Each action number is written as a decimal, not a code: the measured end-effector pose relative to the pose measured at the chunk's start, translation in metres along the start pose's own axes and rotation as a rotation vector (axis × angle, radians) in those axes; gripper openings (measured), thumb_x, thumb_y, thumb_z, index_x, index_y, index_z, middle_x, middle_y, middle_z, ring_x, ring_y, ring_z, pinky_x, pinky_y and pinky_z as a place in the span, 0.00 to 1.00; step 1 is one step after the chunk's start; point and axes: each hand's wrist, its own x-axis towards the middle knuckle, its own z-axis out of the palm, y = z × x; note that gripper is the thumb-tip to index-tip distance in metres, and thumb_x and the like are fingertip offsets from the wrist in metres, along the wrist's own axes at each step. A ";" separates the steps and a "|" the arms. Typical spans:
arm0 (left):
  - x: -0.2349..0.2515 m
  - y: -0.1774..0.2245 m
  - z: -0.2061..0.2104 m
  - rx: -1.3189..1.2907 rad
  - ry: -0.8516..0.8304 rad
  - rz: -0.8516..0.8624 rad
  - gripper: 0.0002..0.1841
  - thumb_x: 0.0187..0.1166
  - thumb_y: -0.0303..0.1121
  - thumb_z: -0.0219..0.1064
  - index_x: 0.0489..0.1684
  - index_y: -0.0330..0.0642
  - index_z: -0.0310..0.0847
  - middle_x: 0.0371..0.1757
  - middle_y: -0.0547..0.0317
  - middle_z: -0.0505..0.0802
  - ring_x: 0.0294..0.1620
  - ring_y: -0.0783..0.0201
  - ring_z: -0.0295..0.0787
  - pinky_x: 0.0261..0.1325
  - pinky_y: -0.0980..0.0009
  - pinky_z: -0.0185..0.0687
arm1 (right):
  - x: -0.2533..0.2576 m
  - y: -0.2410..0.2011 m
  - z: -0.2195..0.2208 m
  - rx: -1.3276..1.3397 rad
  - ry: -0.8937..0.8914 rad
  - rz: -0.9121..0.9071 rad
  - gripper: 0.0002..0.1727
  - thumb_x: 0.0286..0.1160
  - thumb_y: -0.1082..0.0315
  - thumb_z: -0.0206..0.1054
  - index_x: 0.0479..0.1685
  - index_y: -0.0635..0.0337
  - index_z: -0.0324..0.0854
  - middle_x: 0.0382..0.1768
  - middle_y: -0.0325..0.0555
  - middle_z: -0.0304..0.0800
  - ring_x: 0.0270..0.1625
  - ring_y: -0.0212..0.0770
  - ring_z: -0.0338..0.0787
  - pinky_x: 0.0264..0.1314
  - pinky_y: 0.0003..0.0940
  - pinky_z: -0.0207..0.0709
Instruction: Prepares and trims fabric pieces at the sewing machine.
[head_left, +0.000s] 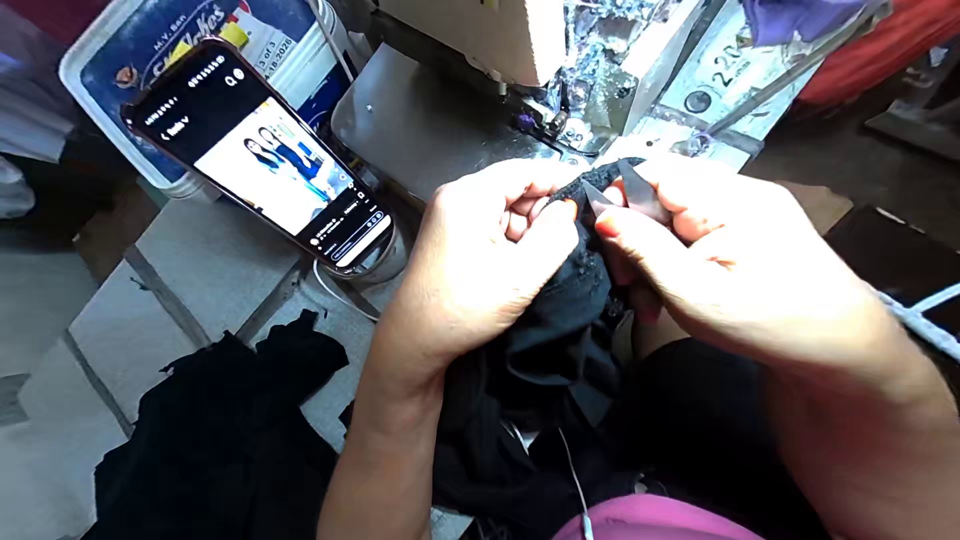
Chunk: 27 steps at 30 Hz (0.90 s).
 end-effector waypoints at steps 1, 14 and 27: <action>-0.001 0.000 0.000 0.035 0.003 -0.005 0.08 0.75 0.20 0.65 0.47 0.34 0.87 0.26 0.70 0.86 0.21 0.86 0.75 0.24 0.91 0.71 | 0.000 0.000 0.003 0.016 0.022 -0.004 0.08 0.88 0.60 0.60 0.44 0.52 0.79 0.19 0.23 0.75 0.15 0.13 0.73 0.16 0.09 0.70; -0.005 0.002 -0.001 -0.069 0.113 -0.017 0.12 0.85 0.25 0.54 0.53 0.46 0.83 0.37 0.79 0.91 0.40 0.84 0.89 0.46 0.84 0.86 | 0.026 0.073 -0.051 0.556 0.619 0.447 0.15 0.95 0.66 0.46 0.62 0.62 0.75 0.30 0.35 0.83 0.20 0.27 0.85 0.22 0.23 0.85; 0.009 0.001 0.008 0.303 0.136 0.122 0.09 0.72 0.33 0.69 0.37 0.34 0.87 0.36 0.70 0.92 0.41 0.94 0.83 0.49 0.94 0.77 | 0.108 0.133 -0.085 -0.235 0.384 0.533 0.18 0.84 0.68 0.64 0.65 0.72 0.84 0.63 0.69 0.86 0.69 0.62 0.84 0.75 0.58 0.71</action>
